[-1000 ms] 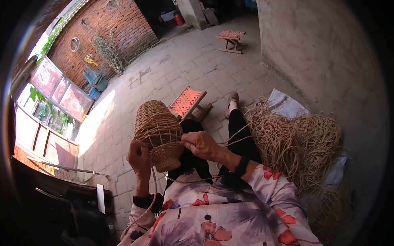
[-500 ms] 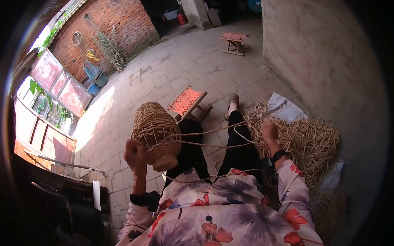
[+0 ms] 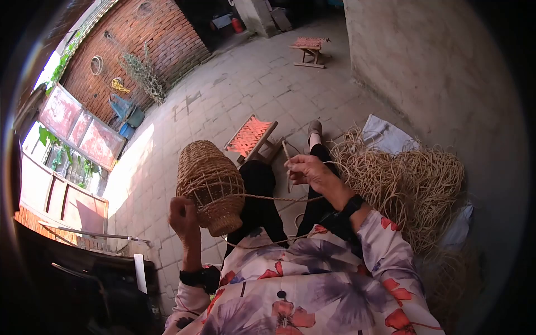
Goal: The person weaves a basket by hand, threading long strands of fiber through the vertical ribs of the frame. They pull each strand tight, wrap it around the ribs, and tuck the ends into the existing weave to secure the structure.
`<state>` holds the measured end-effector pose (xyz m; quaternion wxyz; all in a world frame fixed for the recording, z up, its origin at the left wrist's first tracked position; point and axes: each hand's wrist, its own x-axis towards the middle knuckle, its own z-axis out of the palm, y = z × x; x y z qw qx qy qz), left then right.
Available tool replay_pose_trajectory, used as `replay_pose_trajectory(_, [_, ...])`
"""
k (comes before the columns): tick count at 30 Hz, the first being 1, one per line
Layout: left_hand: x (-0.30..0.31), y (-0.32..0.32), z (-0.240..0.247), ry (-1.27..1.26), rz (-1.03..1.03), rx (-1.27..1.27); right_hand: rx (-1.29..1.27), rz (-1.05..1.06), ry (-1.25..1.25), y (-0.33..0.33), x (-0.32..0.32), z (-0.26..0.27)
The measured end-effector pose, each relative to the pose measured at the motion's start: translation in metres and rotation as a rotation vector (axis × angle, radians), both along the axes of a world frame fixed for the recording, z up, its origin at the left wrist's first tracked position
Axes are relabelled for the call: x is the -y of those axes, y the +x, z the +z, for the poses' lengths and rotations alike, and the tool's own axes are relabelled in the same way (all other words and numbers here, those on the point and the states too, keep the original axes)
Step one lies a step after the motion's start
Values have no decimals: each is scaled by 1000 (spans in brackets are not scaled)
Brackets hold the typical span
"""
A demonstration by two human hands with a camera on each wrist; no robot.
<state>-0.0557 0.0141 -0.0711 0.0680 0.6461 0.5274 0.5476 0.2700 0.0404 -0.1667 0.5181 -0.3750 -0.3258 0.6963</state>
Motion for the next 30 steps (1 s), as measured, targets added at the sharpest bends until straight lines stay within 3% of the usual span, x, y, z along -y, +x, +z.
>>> replay_pose_trajectory(6, [11, 8, 6, 0, 50, -75, -64, 282, 9, -82, 8, 33])
replay_pose_trajectory(17, [13, 10, -2, 73, 6, -82, -97, 173, 46, -107, 10, 25])
replay_pose_trajectory(26, [16, 12, -2, 63, 3, -79, -294, 161, -32, -121, 8, 12])
replay_pose_trajectory(30, [22, 18, 4, 90, -15, -152, -298, 84, -1, -130, -2, 30])
